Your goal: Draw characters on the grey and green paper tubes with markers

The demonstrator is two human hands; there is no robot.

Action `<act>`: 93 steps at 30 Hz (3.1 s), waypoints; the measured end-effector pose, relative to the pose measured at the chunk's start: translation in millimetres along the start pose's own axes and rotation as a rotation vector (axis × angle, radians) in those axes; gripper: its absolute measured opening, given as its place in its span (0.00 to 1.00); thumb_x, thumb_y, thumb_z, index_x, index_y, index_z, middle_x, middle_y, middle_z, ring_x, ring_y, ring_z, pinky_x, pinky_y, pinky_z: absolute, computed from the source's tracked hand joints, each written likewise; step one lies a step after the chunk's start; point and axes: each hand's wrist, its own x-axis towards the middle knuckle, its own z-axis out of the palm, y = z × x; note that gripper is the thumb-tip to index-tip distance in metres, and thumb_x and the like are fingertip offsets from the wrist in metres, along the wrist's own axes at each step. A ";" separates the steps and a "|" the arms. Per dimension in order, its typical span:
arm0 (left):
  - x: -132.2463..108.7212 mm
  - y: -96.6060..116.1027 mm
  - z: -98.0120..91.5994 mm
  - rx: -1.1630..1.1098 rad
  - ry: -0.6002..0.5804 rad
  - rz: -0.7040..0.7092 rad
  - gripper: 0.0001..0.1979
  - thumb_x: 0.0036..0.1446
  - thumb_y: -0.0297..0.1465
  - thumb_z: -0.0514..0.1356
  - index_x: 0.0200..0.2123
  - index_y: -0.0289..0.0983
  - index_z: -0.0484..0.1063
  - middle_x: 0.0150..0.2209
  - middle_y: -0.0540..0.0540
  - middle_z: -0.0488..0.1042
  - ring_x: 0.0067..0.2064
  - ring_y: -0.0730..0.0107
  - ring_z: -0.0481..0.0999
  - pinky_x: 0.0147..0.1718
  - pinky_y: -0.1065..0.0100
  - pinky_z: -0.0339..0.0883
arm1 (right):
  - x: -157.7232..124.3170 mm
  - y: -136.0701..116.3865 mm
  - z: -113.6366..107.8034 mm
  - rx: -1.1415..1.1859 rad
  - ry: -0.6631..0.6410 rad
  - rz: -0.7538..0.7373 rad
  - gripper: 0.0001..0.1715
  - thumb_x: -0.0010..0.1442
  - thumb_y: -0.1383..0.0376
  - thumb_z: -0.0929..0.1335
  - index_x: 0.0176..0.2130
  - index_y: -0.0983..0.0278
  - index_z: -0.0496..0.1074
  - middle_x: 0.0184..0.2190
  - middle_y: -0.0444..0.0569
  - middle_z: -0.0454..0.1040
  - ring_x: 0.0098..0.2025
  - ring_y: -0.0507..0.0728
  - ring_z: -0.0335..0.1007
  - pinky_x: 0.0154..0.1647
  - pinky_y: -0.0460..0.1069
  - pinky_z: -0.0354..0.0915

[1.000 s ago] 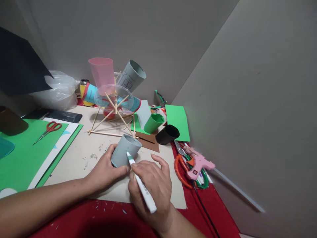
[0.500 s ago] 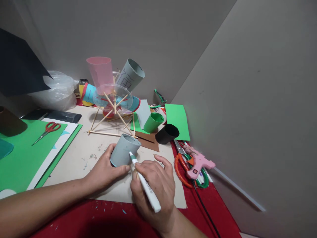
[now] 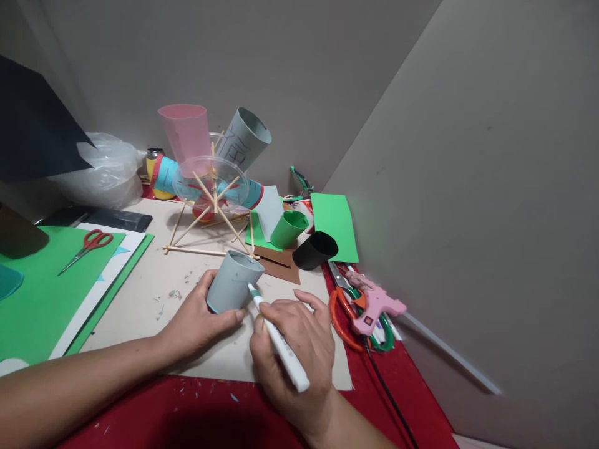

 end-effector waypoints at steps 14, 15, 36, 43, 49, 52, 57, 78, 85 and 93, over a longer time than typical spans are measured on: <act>0.6 0.8 0.3 -0.014 -0.012 -0.005 0.29 0.51 0.35 0.68 0.54 0.38 0.62 0.51 0.40 0.74 0.51 0.54 0.74 0.49 0.56 0.67 | -0.3 -1.1 0.9 0.003 -0.004 -0.011 0.13 0.59 0.76 0.67 0.44 0.64 0.70 0.31 0.45 0.77 0.32 0.54 0.76 0.50 0.60 0.67; 0.5 0.9 0.3 -0.015 -0.013 -0.003 0.29 0.51 0.35 0.68 0.54 0.38 0.62 0.51 0.40 0.74 0.51 0.54 0.74 0.50 0.56 0.67 | 0.2 -1.7 1.1 0.003 0.001 -0.013 0.13 0.58 0.76 0.67 0.44 0.64 0.70 0.31 0.45 0.77 0.32 0.54 0.76 0.50 0.59 0.67; -0.8 3.6 2.0 -0.031 -0.007 -0.023 0.28 0.50 0.38 0.69 0.51 0.38 0.63 0.46 0.43 0.75 0.45 0.58 0.75 0.43 0.61 0.68 | 3.4 -12.0 6.0 0.046 -0.086 -0.064 0.15 0.59 0.77 0.65 0.44 0.63 0.69 0.31 0.46 0.79 0.33 0.54 0.78 0.49 0.58 0.67; -0.5 5.8 1.4 -0.061 -0.007 -0.017 0.27 0.49 0.37 0.69 0.50 0.38 0.64 0.45 0.44 0.76 0.44 0.59 0.75 0.42 0.61 0.68 | 6.7 -9.3 0.6 0.080 -0.130 -0.111 0.15 0.59 0.77 0.66 0.45 0.64 0.69 0.33 0.47 0.81 0.35 0.54 0.80 0.50 0.56 0.67; 0.7 2.4 -0.7 -0.044 -0.017 0.003 0.27 0.50 0.36 0.68 0.51 0.37 0.65 0.47 0.43 0.75 0.47 0.57 0.74 0.45 0.60 0.67 | 8.1 -3.2 -5.3 0.014 -0.037 -0.084 0.14 0.58 0.75 0.66 0.42 0.61 0.69 0.29 0.43 0.79 0.31 0.54 0.78 0.47 0.58 0.70; 0.6 2.6 -0.7 -0.052 -0.020 0.000 0.27 0.50 0.36 0.68 0.52 0.37 0.65 0.47 0.43 0.75 0.47 0.58 0.73 0.45 0.60 0.67 | 8.1 -2.5 -4.1 -0.001 -0.046 -0.105 0.13 0.58 0.75 0.66 0.42 0.62 0.69 0.29 0.44 0.79 0.31 0.54 0.78 0.47 0.58 0.70; 0.0 5.5 1.0 -0.041 -0.015 -0.038 0.26 0.50 0.35 0.67 0.51 0.38 0.64 0.42 0.47 0.75 0.41 0.62 0.73 0.40 0.64 0.67 | 6.2 -3.3 -2.2 0.020 -0.098 -0.121 0.14 0.57 0.75 0.66 0.42 0.62 0.68 0.30 0.43 0.79 0.31 0.54 0.79 0.48 0.57 0.69; 0.4 3.8 2.0 -0.061 -0.015 0.003 0.25 0.50 0.36 0.68 0.50 0.38 0.65 0.43 0.45 0.76 0.43 0.60 0.74 0.43 0.62 0.68 | 7.2 -9.0 8.3 0.052 -0.129 -0.143 0.13 0.59 0.77 0.66 0.44 0.65 0.69 0.32 0.47 0.80 0.34 0.53 0.79 0.50 0.55 0.66; 1.0 2.2 0.2 -0.094 -0.014 -0.012 0.27 0.50 0.37 0.69 0.51 0.37 0.66 0.45 0.44 0.76 0.45 0.60 0.74 0.44 0.62 0.67 | 4.0 -4.4 5.4 0.091 -0.079 -0.115 0.14 0.58 0.76 0.65 0.42 0.62 0.69 0.31 0.44 0.79 0.33 0.53 0.78 0.51 0.55 0.66; 2.5 1.1 -3.3 -0.137 -0.046 0.005 0.26 0.51 0.37 0.68 0.52 0.36 0.68 0.47 0.44 0.76 0.46 0.59 0.73 0.45 0.62 0.67 | 6.4 3.3 -0.1 0.084 -0.029 -0.104 0.14 0.57 0.75 0.67 0.43 0.63 0.69 0.31 0.44 0.79 0.33 0.54 0.79 0.50 0.57 0.68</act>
